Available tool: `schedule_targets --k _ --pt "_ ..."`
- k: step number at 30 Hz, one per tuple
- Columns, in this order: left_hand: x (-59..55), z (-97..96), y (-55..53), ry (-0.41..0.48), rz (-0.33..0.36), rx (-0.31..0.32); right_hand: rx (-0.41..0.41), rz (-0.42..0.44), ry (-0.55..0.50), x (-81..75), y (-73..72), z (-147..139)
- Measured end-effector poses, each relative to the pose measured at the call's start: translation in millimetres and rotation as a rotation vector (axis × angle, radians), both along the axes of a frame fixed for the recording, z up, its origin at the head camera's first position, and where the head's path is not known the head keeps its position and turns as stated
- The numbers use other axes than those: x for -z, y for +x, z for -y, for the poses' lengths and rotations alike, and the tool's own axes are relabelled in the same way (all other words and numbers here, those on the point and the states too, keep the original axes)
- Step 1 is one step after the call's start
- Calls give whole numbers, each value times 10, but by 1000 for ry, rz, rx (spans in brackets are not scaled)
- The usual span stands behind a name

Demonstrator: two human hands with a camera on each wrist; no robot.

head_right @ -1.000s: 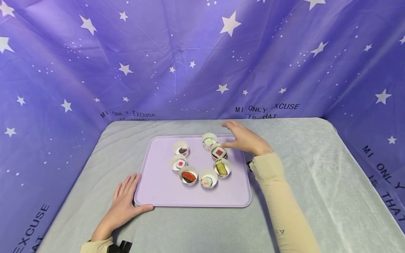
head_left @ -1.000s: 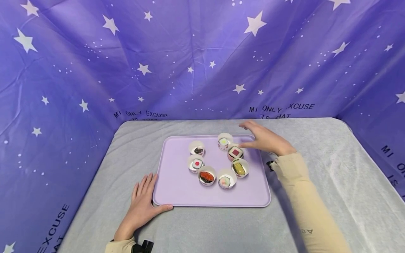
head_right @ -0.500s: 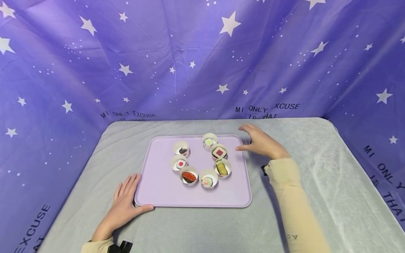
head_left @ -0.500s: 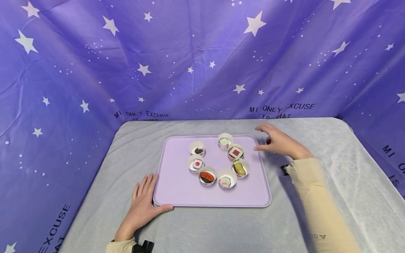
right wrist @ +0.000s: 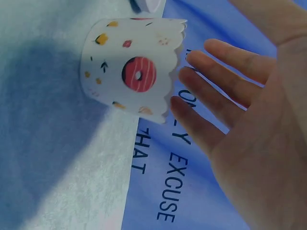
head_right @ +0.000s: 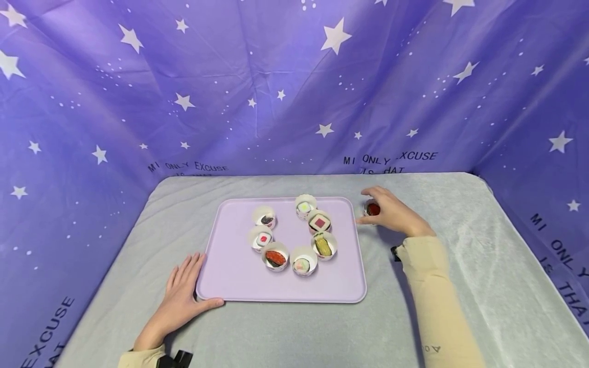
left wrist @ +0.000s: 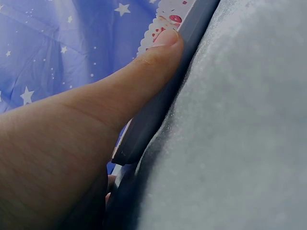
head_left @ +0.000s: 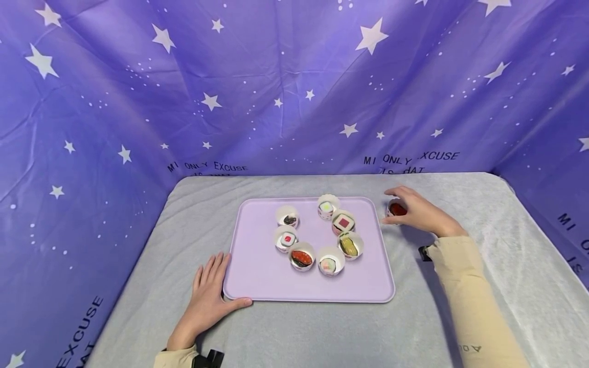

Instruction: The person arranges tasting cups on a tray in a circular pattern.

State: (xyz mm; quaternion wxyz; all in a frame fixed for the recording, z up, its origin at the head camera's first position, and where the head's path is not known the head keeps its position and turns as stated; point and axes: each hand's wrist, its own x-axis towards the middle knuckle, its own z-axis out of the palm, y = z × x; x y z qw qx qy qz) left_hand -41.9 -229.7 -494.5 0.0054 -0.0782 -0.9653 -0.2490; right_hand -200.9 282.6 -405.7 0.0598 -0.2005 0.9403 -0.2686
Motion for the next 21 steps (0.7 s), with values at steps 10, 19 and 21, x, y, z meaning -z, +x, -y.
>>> schedule_targets --k 10,19,21 --pt "-12 1 4 4 5 -2 27 31 -2 87 -7 -134" --pt "2 4 2 4 -3 -3 1 27 -16 187 -49 -169" --pt "3 4 1 7 0 -4 -15 12 -17 199 -55 -170"
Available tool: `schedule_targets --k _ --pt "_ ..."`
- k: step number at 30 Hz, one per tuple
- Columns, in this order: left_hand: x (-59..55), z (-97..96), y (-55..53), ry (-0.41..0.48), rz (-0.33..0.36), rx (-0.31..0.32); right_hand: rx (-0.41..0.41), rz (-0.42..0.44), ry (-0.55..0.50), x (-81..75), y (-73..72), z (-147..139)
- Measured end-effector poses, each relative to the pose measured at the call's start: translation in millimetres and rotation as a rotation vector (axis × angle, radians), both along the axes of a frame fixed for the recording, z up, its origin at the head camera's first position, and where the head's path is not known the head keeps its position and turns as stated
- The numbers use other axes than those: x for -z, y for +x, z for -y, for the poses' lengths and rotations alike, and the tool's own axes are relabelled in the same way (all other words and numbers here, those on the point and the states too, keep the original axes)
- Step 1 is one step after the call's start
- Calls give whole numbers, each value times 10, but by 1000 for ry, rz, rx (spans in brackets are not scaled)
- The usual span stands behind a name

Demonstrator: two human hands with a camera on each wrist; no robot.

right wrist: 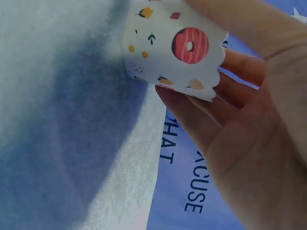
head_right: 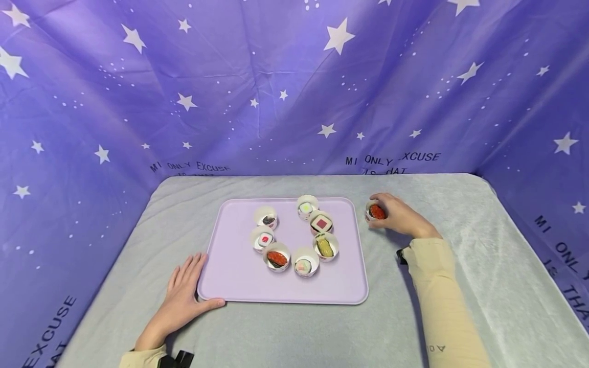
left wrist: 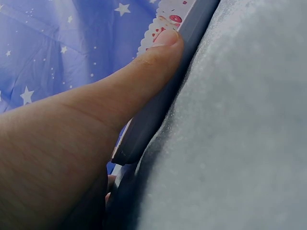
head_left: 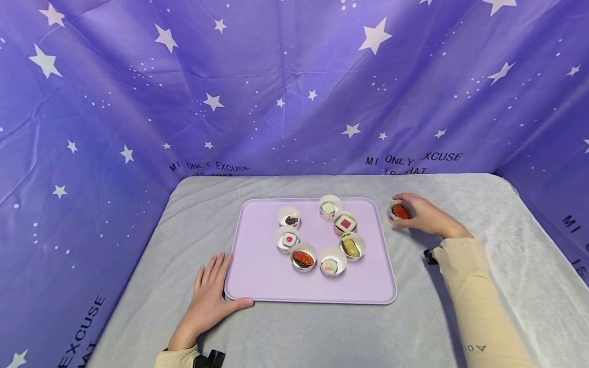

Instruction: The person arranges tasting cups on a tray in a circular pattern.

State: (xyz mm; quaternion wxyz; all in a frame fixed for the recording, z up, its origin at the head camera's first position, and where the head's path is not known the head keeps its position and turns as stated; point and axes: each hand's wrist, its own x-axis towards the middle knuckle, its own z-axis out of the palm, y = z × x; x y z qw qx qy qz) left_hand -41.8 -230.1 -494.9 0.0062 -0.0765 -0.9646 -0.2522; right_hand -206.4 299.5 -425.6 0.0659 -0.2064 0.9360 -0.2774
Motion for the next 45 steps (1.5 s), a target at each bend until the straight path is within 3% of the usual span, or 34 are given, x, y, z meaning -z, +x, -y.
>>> schedule_targets --k 12,16,22,37,45 --pt "-25 -15 17 2 -6 3 15 -8 23 -16 17 -24" --pt "-26 -17 21 -1 3 4 16 -1 14 -68 27 -10" --pt "-22 -20 25 -2 18 0 15 -64 16 -188 25 61" --pt "-22 4 7 -6 14 4 -37 -64 13 -534 -58 510" --pt "-17 6 10 10 36 1 -72 -53 40 -588 -131 809"
